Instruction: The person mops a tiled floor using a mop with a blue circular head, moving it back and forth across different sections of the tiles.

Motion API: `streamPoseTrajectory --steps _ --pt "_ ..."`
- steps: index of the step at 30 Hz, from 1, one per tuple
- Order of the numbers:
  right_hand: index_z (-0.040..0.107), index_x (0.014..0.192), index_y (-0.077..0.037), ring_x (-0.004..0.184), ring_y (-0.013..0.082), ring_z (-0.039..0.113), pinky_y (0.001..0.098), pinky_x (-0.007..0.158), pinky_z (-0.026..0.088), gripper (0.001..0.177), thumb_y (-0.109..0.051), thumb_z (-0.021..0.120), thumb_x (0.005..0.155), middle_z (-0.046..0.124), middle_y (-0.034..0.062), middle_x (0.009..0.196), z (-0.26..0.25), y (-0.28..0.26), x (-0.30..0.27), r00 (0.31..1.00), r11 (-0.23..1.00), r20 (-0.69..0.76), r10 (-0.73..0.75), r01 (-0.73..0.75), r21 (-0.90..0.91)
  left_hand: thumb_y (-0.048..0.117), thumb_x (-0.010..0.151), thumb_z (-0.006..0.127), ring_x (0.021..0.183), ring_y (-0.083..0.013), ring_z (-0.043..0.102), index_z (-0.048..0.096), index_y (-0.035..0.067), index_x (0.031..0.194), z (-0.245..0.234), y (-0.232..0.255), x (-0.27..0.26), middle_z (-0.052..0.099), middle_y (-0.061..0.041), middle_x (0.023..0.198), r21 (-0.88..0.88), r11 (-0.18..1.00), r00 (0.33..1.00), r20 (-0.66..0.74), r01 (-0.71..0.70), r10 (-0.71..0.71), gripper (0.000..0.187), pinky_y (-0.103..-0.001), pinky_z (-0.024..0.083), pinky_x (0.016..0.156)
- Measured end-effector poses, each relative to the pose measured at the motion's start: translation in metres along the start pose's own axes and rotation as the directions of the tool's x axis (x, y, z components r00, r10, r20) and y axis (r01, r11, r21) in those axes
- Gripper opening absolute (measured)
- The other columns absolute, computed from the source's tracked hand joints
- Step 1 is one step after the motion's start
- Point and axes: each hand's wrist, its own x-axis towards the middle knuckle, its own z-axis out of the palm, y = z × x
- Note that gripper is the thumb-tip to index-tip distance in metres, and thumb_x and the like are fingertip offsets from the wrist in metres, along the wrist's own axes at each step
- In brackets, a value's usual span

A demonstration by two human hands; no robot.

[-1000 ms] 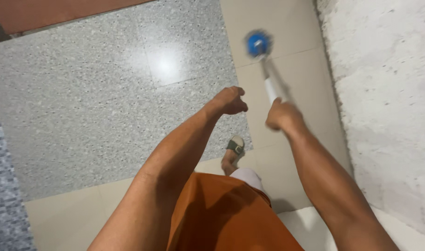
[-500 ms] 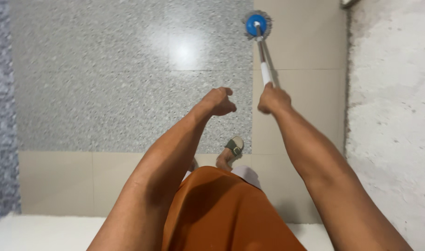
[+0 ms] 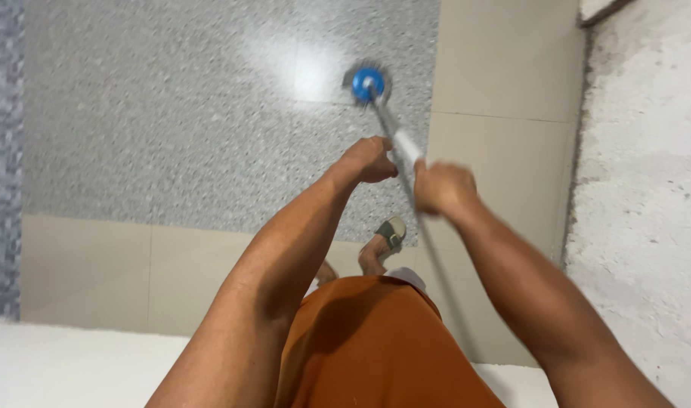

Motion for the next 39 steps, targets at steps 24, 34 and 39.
streamPoseTrajectory --steps 24,34,39 --pt "0.036 0.157 -0.013 0.1 0.0355 0.072 0.0472 0.081 0.059 0.066 -0.014 0.052 0.093 0.073 0.0179 0.109 0.042 -0.142 0.026 0.98 0.969 -0.103 -0.169 0.146 -0.198 0.033 0.075 0.081 0.126 -0.0322 0.063 0.061 0.006 0.139 -0.008 -0.142 -0.08 0.065 -0.02 0.136 -0.162 0.985 0.978 -0.188 0.055 -0.086 0.073 -0.038 0.049 0.108" --pt "0.064 0.127 -0.008 0.092 0.0394 0.074 0.0506 0.079 0.06 0.042 -0.008 0.057 0.086 0.074 0.0201 0.098 -0.019 -0.176 -0.031 0.937 0.946 -0.209 -0.279 0.23 -0.23 0.035 0.072 0.081 0.107 -0.0342 0.072 0.073 0.005 0.118 -0.028 -0.18 -0.079 0.075 -0.022 0.111 -0.208 0.974 0.947 -0.319 -0.094 0.023 0.056 -0.041 0.057 0.093" --pt "0.068 0.109 -0.004 0.084 0.0417 0.074 0.0508 0.074 0.06 0.029 -0.005 0.061 0.081 0.073 0.0231 0.087 -0.036 -0.191 -0.034 0.877 0.934 -0.33 -0.349 0.298 -0.197 0.039 0.074 0.078 0.099 -0.0336 0.075 0.077 0.007 0.107 -0.04 -0.166 -0.068 0.077 -0.02 0.103 -0.231 0.973 0.959 -0.282 -0.028 -0.039 0.047 -0.043 0.057 0.087"
